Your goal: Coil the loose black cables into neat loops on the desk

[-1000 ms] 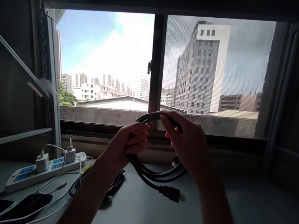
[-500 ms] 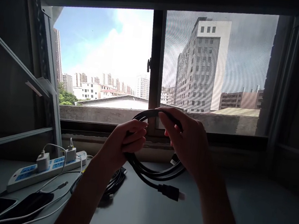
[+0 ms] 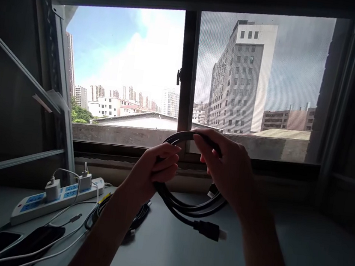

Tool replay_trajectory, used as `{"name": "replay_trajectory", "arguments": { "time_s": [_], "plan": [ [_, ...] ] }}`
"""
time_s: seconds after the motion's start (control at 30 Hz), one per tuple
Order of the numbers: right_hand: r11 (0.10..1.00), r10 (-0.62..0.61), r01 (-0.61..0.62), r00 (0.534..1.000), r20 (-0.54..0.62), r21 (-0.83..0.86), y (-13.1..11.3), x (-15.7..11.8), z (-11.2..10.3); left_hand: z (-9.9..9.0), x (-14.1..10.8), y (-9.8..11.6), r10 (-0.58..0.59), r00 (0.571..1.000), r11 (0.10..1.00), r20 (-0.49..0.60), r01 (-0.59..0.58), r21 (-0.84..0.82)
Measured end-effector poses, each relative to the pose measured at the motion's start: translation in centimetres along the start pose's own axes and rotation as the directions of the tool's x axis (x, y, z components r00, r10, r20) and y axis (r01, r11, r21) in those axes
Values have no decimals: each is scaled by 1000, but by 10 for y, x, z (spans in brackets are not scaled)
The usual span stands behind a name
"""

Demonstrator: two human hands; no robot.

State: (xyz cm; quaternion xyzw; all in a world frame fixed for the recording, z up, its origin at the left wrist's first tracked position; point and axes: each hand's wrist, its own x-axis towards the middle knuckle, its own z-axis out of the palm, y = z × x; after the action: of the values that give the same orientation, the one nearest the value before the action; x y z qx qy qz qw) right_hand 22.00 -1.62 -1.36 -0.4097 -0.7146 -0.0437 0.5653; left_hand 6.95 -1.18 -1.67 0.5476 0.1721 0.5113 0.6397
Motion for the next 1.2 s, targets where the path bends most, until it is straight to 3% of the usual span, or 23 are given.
{"name": "replay_trajectory", "arguments": {
  "time_s": [0.37, 0.67, 1.0, 1.2],
  "plan": [
    [983, 61, -46, 995, 81, -178, 11, 2, -16, 6, 13, -24, -128, 992, 982, 14, 129, -134],
    [993, -23, 17, 999, -45, -115, -13, -3, -12, 2, 2, -5, -53, 998, 999, -30, 53, 2],
    [992, 22, -21, 1000, 8, -121, -5, -1, -16, 5, 4, -11, -66, 998, 998, 0, 66, -11],
    [993, -13, 11, 1000, -17, -119, -6, -1, -14, 2, 4, -10, -59, 997, 998, 47, 60, -8]
  ]
}}
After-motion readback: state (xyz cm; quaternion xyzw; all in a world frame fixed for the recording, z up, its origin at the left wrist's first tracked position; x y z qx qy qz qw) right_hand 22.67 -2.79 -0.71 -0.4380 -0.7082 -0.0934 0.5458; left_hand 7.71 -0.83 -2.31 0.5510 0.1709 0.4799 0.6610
